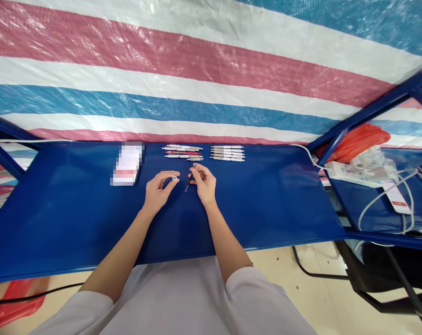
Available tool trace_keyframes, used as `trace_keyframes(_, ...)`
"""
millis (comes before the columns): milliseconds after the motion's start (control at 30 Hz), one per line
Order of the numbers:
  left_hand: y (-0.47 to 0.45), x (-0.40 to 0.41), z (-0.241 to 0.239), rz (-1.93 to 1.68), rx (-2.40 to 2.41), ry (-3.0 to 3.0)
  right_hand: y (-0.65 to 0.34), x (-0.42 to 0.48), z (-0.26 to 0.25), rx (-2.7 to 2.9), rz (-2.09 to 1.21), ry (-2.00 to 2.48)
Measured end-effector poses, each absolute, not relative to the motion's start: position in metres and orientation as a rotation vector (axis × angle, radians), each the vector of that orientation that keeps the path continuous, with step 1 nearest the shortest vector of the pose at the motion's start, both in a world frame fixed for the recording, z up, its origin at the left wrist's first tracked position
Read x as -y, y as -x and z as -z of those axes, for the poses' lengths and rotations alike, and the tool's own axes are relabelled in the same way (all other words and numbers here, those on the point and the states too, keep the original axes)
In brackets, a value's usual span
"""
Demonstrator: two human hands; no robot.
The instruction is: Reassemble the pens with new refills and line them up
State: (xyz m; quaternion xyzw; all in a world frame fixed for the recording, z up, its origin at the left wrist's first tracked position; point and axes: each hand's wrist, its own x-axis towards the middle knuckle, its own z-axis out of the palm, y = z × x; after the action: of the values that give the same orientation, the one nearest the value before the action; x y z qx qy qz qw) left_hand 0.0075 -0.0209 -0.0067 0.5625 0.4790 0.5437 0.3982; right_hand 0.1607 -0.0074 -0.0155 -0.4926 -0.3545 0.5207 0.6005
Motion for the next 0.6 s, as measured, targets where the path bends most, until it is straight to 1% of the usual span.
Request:
trace_keyframes(200,-0.011,0.023,0.009,-1.376,-1.199,-1.422,-0.162,0.006,0.016,0.822,-1.235,1.122)
trace_keyframes(600,-0.008,0.016,0.012,-1.523,-1.100,-1.037,-0.166,-0.005,0.015,0.689,-1.221,1.086)
